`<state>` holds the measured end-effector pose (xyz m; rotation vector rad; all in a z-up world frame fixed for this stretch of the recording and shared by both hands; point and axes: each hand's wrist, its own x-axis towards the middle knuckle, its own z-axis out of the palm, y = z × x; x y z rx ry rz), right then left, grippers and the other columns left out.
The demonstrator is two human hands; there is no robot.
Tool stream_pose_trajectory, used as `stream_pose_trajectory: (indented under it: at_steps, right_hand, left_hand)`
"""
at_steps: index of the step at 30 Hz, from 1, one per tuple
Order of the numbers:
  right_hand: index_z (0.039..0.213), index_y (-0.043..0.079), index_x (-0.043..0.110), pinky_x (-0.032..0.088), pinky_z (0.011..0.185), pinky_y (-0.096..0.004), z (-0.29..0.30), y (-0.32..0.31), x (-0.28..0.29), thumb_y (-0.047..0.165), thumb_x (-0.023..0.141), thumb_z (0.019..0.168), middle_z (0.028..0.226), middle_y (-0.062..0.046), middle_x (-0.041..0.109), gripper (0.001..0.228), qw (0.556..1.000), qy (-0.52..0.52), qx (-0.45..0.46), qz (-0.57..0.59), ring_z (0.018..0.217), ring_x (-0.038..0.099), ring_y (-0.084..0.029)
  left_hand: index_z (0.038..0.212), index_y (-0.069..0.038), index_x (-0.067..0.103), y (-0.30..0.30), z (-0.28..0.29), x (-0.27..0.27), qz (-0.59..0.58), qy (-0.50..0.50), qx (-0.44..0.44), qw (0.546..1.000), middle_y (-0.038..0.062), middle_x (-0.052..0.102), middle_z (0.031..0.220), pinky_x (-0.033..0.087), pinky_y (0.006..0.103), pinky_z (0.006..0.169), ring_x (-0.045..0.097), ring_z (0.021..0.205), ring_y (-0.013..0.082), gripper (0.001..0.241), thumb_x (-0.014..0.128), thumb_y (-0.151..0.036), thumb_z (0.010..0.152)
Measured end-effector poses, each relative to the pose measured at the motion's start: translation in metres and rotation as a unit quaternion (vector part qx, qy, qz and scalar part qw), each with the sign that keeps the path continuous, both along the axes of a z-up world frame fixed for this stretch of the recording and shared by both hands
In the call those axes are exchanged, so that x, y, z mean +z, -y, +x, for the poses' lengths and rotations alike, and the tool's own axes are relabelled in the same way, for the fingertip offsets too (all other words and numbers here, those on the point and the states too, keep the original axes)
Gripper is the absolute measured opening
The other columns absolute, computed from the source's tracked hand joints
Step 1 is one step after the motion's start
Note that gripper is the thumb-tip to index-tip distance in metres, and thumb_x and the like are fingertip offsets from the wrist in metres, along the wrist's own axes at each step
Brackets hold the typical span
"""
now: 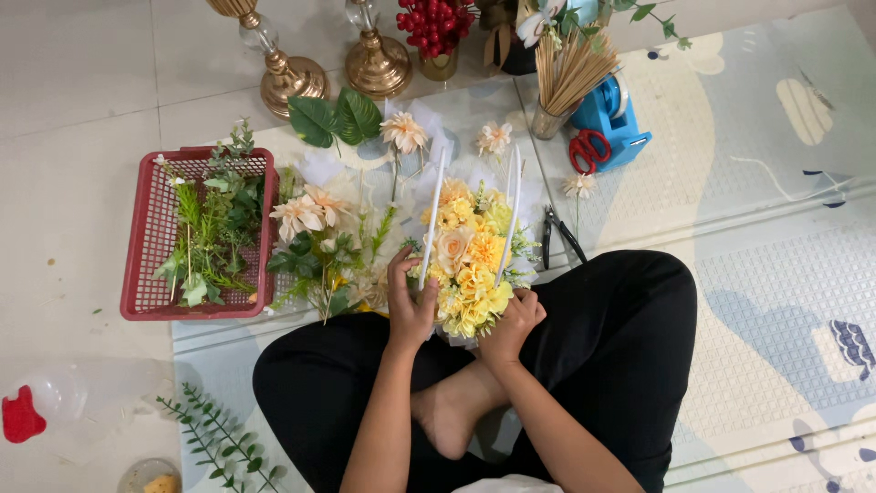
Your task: The person arranges artificial flowers into a white basket by hand, picking up loose flower heads and stems from the floor and inserting them into the existing arrangement.
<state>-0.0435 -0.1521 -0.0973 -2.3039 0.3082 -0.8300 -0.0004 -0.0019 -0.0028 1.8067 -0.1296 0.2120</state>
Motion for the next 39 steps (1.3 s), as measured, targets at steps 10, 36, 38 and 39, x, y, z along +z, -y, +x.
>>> stream_pose_trajectory:
  at_steps: [10, 36, 38, 39]
  right_hand:
    - [0.100, 0.004, 0.059, 0.043, 0.076, -0.031, -0.031, 0.016, 0.059, 0.005, 0.080, 0.058, 0.094, -0.011, 0.059, 0.046, 0.961, -0.044, 0.055, 0.266, 0.086, 0.056, -0.023]
    - [0.104, -0.011, 0.048, 0.050, 0.076, -0.046, -0.017, 0.054, 0.089, 0.000, 0.043, 0.095, 0.094, -0.029, 0.057, 0.015, 0.892, -0.113, 0.139, 0.414, 0.086, 0.061, -0.036]
    - [0.102, -0.010, 0.053, 0.050, 0.075, -0.041, -0.009, 0.065, 0.049, -0.001, 0.049, 0.091, 0.091, -0.023, 0.060, 0.015, 0.874, -0.156, 0.168, 0.429, 0.082, 0.060, -0.028]
    - [0.101, -0.009, 0.059, 0.051, 0.073, -0.035, -0.005, 0.071, 0.029, -0.001, 0.056, 0.087, 0.088, -0.016, 0.062, 0.016, 0.853, -0.197, 0.192, 0.443, 0.079, 0.059, -0.020]
  left_hand:
    - [0.126, -0.009, 0.044, -0.003, -0.017, 0.011, 0.048, 0.032, 0.042, 0.997, 0.020, 0.035, 0.131, 0.025, 0.0610, 0.100, 0.032, 0.127, 0.0430, 0.046, 0.054, -0.035, 0.088]
    - [0.108, -0.002, 0.053, 0.031, -0.083, 0.019, 0.149, 0.228, 0.241, 0.932, 0.017, 0.053, 0.107, 0.047, 0.0448, 0.080, 0.056, 0.096, 0.0347, 0.038, 0.070, -0.012, 0.076]
    - [0.116, -0.002, 0.048, 0.026, -0.074, 0.031, 0.146, 0.205, 0.221, 0.942, 0.019, 0.047, 0.116, 0.042, 0.0482, 0.086, 0.049, 0.104, 0.0380, 0.047, 0.070, -0.015, 0.077]
    - [0.125, -0.002, 0.044, 0.024, -0.070, 0.037, 0.143, 0.182, 0.197, 0.953, 0.021, 0.041, 0.126, 0.036, 0.0516, 0.091, 0.042, 0.113, 0.0413, 0.057, 0.071, -0.018, 0.077]
